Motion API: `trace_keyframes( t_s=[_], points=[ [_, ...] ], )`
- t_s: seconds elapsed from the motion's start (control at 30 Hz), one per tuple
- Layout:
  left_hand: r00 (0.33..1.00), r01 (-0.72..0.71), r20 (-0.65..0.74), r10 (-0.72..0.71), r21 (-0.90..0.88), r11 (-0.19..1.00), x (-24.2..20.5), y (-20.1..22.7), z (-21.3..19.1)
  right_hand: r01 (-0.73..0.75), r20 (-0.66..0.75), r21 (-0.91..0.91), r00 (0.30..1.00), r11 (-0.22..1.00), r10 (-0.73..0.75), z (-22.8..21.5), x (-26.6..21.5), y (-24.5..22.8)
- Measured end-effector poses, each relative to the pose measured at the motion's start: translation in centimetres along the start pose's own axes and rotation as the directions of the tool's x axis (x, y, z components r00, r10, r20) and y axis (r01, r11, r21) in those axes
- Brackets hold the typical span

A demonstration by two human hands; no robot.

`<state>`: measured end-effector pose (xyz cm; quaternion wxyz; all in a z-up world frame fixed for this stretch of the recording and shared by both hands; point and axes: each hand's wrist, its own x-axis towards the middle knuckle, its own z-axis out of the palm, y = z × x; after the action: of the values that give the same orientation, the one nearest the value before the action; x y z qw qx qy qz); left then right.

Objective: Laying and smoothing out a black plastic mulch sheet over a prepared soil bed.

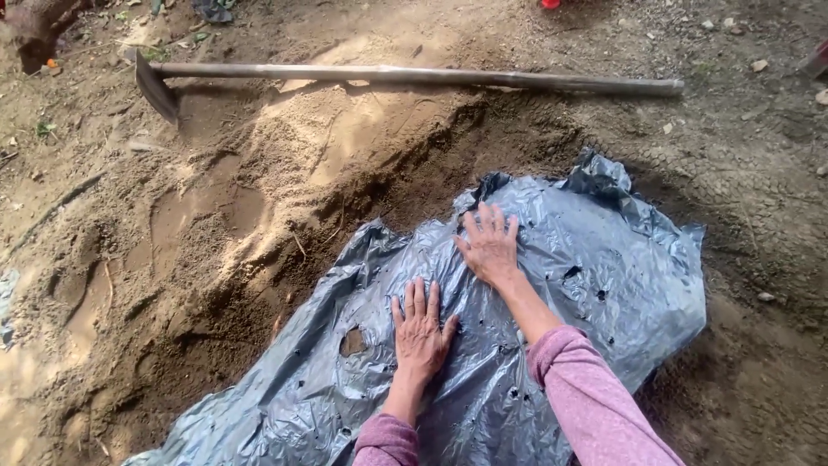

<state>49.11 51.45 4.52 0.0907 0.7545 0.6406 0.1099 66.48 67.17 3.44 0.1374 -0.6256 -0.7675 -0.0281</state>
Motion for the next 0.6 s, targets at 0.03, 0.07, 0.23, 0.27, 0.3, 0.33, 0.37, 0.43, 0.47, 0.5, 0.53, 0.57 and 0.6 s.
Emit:
trace_keyframes(
  t_s=[0.03,0.07,0.23,0.27,0.3,0.33,0.37,0.43,0.47,0.5,0.53,0.57,0.6],
  points=[
    [1.0,0.001,0.004,-0.001,0.009,1.0,0.0,0.0,0.2,-0.014,0.138,-0.025,0.99,1.0,0.017,0.0,-0.1,0.2],
    [1.0,0.003,0.008,-0.003,0.019,1.0,0.0,-0.1,0.4,-0.023,0.272,-0.051,0.962,0.998,0.036,0.0,-0.1,0.4],
    [1.0,0.009,-0.011,-0.009,0.026,1.0,0.1,0.1,0.4,-0.141,0.263,-0.001,0.955,0.99,0.136,-4.2,2.0,1.6],
    [1.0,0.014,-0.017,-0.013,0.038,0.999,0.0,0.1,0.5,-0.175,0.236,-0.032,0.956,0.984,0.178,-5.2,2.3,2.0],
    [1.0,0.01,-0.008,-0.01,0.037,0.999,-0.3,0.0,0.5,-0.182,0.242,-0.032,0.953,0.983,0.184,-3.8,2.4,3.0],
    [1.0,0.011,-0.011,-0.011,0.043,0.999,-0.5,0.0,0.6,-0.186,0.312,-0.056,0.93,0.981,0.194,-2.5,2.6,4.1],
    [1.0,0.005,-0.026,-0.004,0.046,0.999,0.1,0.0,0.5,-0.191,0.369,-0.085,0.906,0.978,0.208,-1.6,3.5,5.5],
    [0.995,-0.025,-0.094,0.037,0.127,0.992,0.0,-0.7,2.0,-0.26,0.376,-0.009,0.894,0.965,0.245,-3.9,4.7,5.7],
    [0.985,-0.038,-0.159,0.073,0.211,0.977,-0.1,-1.1,2.9,-0.32,0.389,0.07,0.881,0.945,0.27,-5.0,5.2,5.7],
    [0.985,-0.048,-0.155,0.082,0.207,0.977,-0.1,-1.1,3.0,-0.329,0.389,0.066,0.878,0.942,0.28,-4.1,5.0,7.1],
    [0.982,-0.045,-0.17,0.086,0.231,0.972,0.0,-1.2,3.1,-0.353,0.294,0.016,0.896,0.936,0.333,-3.2,4.8,8.4],
    [0.979,-0.038,-0.185,0.087,0.255,0.966,-0.2,-1.3,3.2,-0.376,0.196,-0.03,0.906,0.926,0.374,-2.3,4.6,9.6],
    [0.979,-0.044,-0.181,0.092,0.252,0.967,-0.4,-1.2,3.3,-0.381,0.196,-0.034,0.904,0.924,0.38,-3.4,4.5,10.1]
  ],
)
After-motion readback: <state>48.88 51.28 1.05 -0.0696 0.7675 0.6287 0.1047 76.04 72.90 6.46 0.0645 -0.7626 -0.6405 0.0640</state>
